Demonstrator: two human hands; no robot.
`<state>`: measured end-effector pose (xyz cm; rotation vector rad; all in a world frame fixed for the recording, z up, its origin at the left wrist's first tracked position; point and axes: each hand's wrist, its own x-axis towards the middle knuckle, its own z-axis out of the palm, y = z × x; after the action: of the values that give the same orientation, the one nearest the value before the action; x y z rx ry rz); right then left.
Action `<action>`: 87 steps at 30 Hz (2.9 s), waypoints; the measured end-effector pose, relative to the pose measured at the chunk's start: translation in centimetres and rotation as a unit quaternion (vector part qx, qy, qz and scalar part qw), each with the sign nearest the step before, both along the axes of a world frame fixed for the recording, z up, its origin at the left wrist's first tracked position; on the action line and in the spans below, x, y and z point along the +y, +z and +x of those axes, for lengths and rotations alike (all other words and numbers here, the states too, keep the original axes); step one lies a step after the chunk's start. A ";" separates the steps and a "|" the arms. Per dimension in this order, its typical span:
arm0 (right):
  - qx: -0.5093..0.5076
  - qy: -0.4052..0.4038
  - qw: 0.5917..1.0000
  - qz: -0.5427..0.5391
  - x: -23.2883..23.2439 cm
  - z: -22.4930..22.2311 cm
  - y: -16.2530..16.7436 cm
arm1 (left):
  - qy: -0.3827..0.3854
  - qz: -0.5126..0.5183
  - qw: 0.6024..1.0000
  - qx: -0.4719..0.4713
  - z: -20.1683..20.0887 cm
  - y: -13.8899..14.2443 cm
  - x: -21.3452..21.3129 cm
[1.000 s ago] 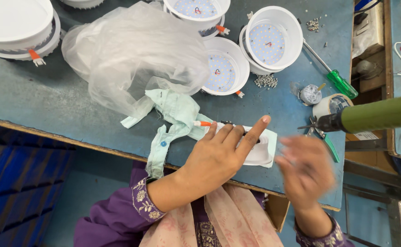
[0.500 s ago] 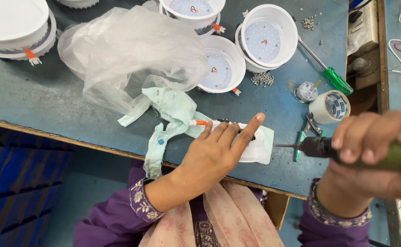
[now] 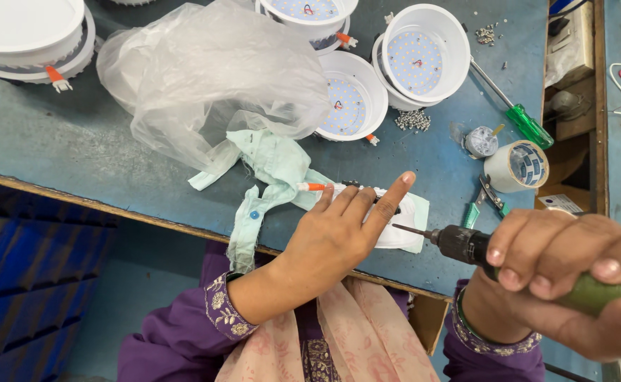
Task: The person assembles LED light fixtures by wiping the interior, placing a cover, and securing it with screws using a screwdriver. The person handles multiple units sequentially, stacking completed fixtures on the table.
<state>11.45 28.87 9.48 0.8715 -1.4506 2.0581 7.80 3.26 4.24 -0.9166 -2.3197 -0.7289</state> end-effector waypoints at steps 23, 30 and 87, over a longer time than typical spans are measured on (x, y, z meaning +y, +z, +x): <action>0.015 -0.033 0.999 -0.004 -0.1 -0.9 -1.5 | 0.002 -0.002 1.000 0.000 -0.1 -0.1 0.0; 0.015 0.010 1.000 0.017 -0.1 -1.5 -1.0 | 0.009 -0.011 1.000 0.003 -0.2 0.0 0.2; 0.095 -0.462 0.836 0.280 3.6 0.0 -7.4 | -0.109 0.665 0.497 -0.547 -5.8 -6.4 -3.3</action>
<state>11.46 32.49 2.13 0.3836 -1.8748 0.8193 1.96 -0.02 -2.14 0.2212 -1.2373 -3.1854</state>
